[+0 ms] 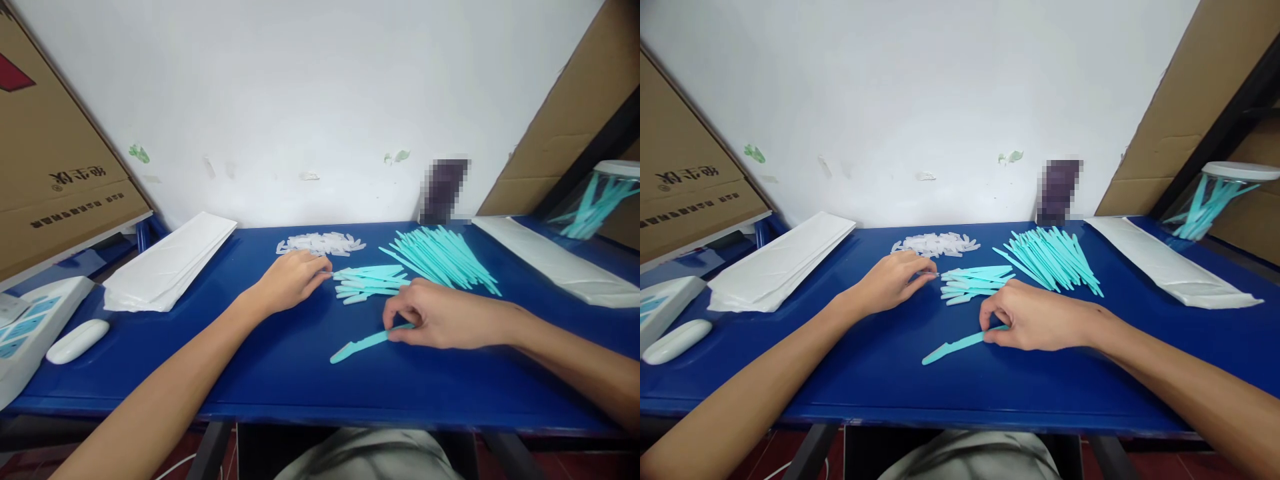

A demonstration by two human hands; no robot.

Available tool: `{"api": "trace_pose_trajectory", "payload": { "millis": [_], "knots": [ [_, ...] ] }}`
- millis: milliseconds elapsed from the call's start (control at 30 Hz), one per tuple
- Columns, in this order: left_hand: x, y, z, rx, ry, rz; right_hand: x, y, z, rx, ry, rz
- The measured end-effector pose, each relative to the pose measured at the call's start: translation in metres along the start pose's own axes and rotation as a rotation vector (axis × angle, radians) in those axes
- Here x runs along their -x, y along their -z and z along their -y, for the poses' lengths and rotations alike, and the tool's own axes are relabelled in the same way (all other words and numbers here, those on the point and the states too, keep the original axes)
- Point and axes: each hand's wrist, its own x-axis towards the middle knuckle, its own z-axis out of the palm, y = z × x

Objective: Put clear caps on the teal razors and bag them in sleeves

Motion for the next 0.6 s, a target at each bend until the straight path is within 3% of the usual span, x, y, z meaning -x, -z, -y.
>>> {"api": "trace_pose_trajectory", "payload": {
  "millis": [133, 267, 433, 533, 600],
  "knots": [
    [0.0009, -0.0033, 0.0025, 0.027, -0.008, -0.126, -0.0017, 0.0006, -0.0019, 0.024, 0.028, -0.006],
    [0.0014, -0.0079, 0.0073, 0.064, 0.088, -0.198, -0.0011, -0.0012, -0.0035, 0.035, 0.143, -0.061],
    [0.0009, -0.0099, 0.0101, 0.125, 0.183, -0.281, -0.0018, -0.0047, -0.0041, 0.028, 0.157, -0.042],
    [-0.0004, -0.0065, 0.0083, 0.172, 0.239, -0.310, -0.0041, -0.0052, -0.0064, 0.091, 0.162, -0.214],
    [-0.0015, -0.0040, 0.0059, 0.189, 0.253, -0.311, -0.0057, -0.0041, -0.0101, 0.101, 0.084, -0.381]
  ]
}}
